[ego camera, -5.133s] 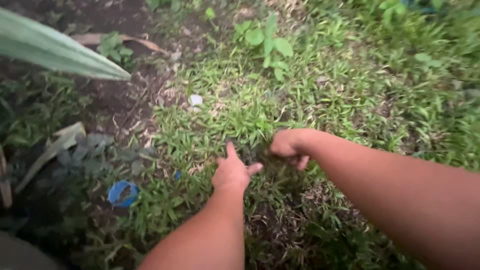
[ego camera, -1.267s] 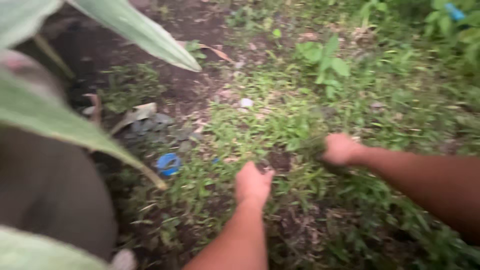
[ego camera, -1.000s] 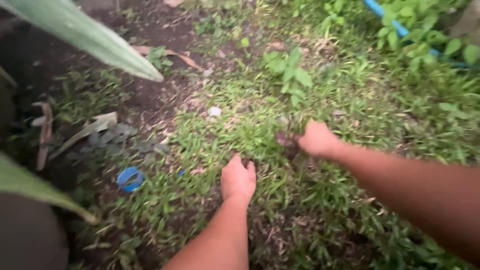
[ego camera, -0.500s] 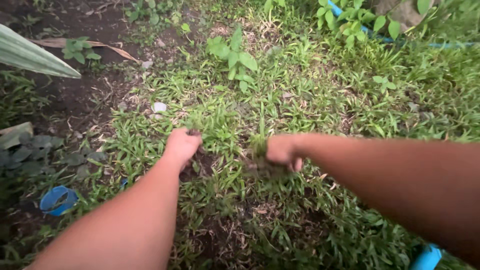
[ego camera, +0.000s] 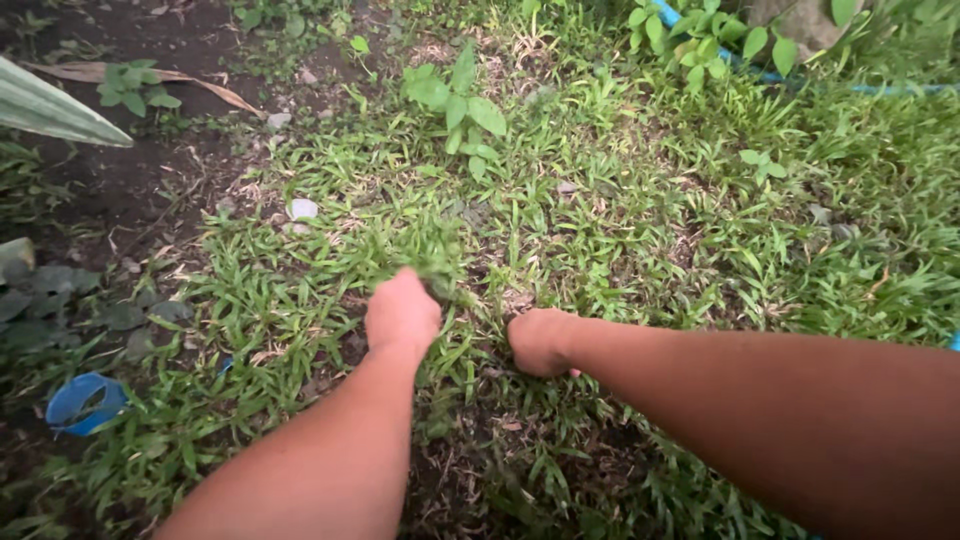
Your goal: The person pulls weeds from a grassy area by hand, moving along the ground to clear small plants near a large planter and a garden rock.
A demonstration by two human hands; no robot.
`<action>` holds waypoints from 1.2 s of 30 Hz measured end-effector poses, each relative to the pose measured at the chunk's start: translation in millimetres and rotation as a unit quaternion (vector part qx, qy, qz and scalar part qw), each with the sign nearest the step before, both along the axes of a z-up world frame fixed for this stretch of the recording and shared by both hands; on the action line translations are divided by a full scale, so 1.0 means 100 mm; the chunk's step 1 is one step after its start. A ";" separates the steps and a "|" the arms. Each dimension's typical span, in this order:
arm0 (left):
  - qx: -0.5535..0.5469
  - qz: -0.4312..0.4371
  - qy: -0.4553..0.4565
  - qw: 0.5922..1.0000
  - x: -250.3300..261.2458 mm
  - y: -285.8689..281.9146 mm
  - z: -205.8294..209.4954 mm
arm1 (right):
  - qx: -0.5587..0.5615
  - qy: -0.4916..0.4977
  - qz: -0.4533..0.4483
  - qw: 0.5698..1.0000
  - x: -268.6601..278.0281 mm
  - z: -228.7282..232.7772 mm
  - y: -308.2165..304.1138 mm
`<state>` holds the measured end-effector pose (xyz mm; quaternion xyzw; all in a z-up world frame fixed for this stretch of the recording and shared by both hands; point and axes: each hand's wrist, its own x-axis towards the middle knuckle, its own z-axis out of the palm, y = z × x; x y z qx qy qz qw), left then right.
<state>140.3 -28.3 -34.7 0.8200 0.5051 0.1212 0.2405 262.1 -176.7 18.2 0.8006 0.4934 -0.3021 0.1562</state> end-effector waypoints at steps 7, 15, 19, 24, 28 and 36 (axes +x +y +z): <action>0.221 0.172 -0.356 0.891 -0.18 1.16 0.68 | -0.006 0.016 -0.025 1.000 0.07 -0.10 0.03; -0.041 -0.020 -0.286 0.957 -0.13 0.54 0.34 | -0.073 0.101 -0.069 0.990 0.16 0.22 -0.02; -0.128 -0.209 -0.102 0.964 0.13 0.21 0.22 | 0.095 -0.053 -0.086 0.990 0.60 0.45 0.01; -0.142 -0.323 0.038 0.935 0.18 -0.05 0.05 | 0.163 -0.149 -0.216 0.951 1.35 0.54 -0.35; -0.114 -0.322 0.046 0.939 0.11 -0.09 -0.08 | 0.053 -0.003 -0.332 0.942 1.05 0.38 -0.57; -0.087 -0.312 0.054 0.944 0.06 -0.16 -0.07 | 0.056 -0.016 -0.225 0.973 0.81 0.05 -0.47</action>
